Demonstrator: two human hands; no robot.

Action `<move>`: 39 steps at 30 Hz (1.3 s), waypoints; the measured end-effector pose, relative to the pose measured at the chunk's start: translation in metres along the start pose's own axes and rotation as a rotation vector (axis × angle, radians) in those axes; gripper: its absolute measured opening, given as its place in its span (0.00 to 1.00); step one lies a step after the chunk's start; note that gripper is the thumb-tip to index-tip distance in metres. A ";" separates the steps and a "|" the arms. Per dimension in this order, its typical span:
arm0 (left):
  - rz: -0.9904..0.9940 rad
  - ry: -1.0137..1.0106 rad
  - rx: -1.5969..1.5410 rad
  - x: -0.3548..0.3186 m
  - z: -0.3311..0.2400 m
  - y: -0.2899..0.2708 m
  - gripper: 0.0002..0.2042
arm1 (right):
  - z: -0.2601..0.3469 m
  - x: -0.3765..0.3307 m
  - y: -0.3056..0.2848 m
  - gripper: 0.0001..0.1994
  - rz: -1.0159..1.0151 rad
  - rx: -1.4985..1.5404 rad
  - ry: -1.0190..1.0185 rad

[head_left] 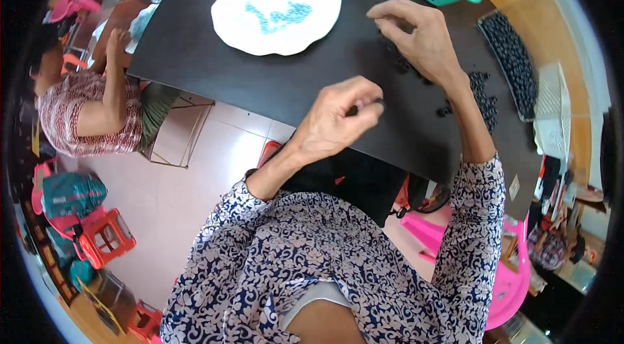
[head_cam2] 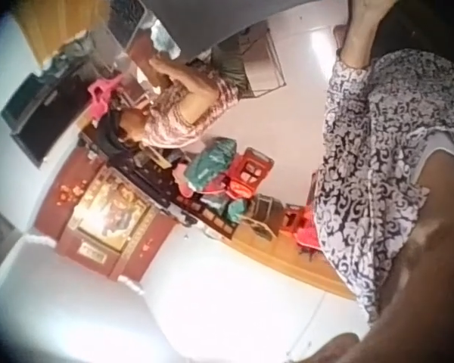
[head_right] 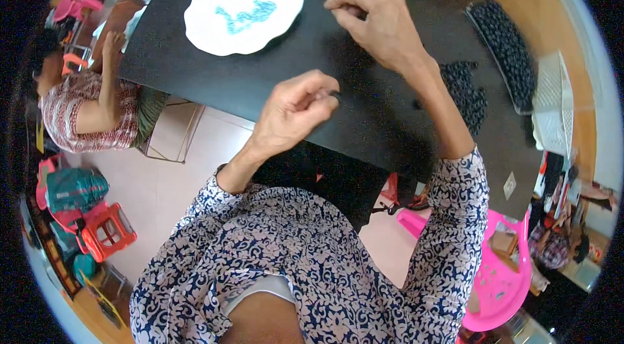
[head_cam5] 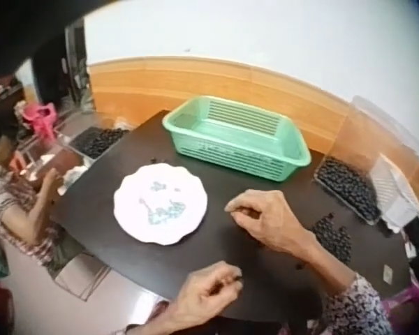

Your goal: The person is manually inserting small light-blue beads into black circular ring-like components.

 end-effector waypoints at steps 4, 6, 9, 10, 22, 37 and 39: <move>-0.006 0.093 0.014 -0.004 -0.007 -0.002 0.07 | 0.042 0.043 0.031 0.07 0.009 -0.113 -0.265; -0.001 0.105 0.012 -0.004 -0.009 -0.002 0.07 | 0.043 0.061 0.046 0.07 0.051 -0.130 -0.259; 0.014 0.144 0.016 -0.004 -0.011 0.000 0.08 | 0.045 0.079 0.065 0.09 0.097 -0.155 -0.261; 0.013 0.162 -0.002 -0.005 -0.012 0.000 0.08 | 0.051 0.084 0.071 0.09 0.095 -0.142 -0.302; 0.037 0.220 -0.030 -0.008 -0.016 -0.001 0.07 | 0.071 0.098 0.112 0.07 0.152 -0.313 -0.517; -0.127 -0.087 -0.394 -0.003 0.017 -0.017 0.11 | 0.026 -0.013 0.011 0.06 0.034 0.505 0.137; -0.193 -0.083 -0.526 -0.004 0.021 -0.022 0.10 | 0.023 -0.040 0.007 0.06 0.011 0.510 0.123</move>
Point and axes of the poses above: each hand's wrist, its own x-axis towards the middle knuckle, its own y-axis out of the palm, z = x × y, the point moved 9 cm from there along x, towards the middle knuckle, and after that the axes turned 3 degrees about y, right-handed, at the moved point
